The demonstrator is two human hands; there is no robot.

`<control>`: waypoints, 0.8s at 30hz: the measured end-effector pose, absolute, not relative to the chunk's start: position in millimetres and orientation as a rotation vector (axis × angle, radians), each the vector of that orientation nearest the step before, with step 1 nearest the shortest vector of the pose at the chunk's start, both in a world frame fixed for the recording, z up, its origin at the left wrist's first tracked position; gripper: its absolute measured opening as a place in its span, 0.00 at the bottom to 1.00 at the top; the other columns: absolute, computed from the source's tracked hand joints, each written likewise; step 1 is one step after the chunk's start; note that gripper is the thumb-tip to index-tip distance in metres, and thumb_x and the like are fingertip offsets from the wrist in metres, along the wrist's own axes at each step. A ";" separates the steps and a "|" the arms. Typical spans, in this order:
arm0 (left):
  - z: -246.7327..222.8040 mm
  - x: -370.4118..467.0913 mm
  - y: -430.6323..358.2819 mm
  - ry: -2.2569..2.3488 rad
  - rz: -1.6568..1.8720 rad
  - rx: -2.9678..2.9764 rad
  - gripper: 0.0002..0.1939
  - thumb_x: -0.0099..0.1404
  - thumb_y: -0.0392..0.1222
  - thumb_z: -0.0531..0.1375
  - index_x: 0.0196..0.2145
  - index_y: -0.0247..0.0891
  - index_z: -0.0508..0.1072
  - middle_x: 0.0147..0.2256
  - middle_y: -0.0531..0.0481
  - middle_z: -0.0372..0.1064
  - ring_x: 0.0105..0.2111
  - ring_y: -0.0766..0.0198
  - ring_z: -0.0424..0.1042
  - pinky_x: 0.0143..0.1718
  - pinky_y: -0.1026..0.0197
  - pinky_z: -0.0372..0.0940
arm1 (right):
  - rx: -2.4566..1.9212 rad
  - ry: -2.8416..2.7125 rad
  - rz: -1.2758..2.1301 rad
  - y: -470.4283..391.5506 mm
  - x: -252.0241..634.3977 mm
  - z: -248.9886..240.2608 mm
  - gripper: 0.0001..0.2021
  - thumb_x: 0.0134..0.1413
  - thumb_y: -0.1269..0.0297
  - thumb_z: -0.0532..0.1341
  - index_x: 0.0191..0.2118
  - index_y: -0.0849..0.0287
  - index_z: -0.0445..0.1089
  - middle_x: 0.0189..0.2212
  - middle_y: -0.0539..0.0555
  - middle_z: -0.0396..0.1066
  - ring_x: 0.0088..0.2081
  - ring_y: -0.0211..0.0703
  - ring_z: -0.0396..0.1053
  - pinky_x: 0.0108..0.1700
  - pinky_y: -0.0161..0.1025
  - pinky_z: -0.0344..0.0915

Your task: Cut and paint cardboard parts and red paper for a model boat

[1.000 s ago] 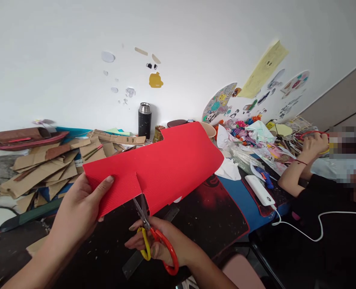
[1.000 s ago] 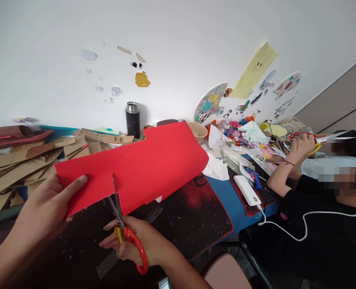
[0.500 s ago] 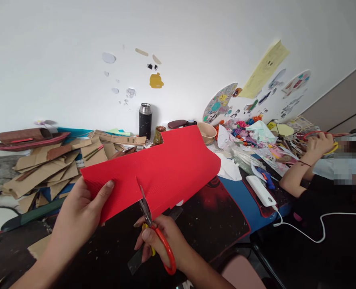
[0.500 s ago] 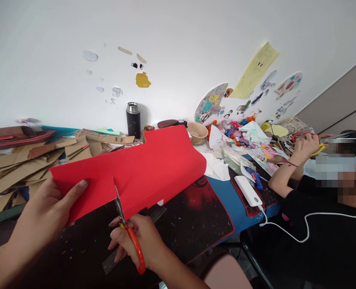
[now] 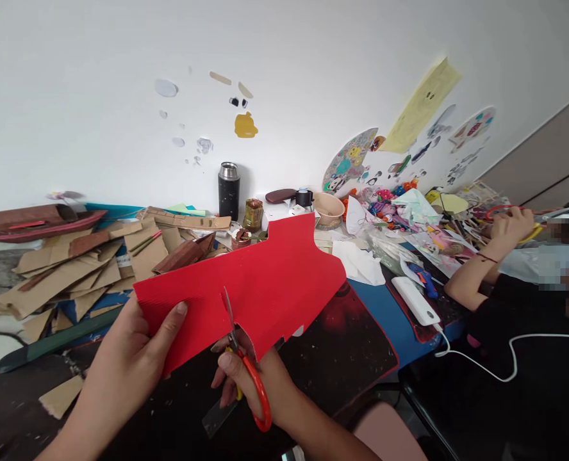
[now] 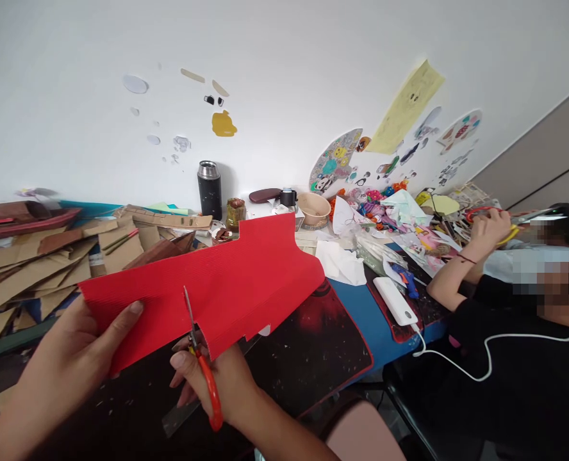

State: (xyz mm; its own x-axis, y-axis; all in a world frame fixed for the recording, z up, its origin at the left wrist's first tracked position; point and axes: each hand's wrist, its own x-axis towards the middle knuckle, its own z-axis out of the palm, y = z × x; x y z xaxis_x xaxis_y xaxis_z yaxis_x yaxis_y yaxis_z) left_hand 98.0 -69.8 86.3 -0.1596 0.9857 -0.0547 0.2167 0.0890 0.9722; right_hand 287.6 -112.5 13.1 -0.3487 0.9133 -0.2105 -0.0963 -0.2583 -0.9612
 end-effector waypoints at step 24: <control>75.9 106.9 -82.7 1.551 1.122 1.046 0.28 0.57 0.69 0.71 0.45 0.48 0.75 0.38 0.50 0.84 0.33 0.49 0.81 0.29 0.55 0.76 | -1.292 -1.278 1.623 -116.8 287.9 9.7 0.41 0.54 0.17 0.58 0.22 0.57 0.65 0.16 0.48 0.63 0.15 0.32 0.61 0.17 0.30 0.56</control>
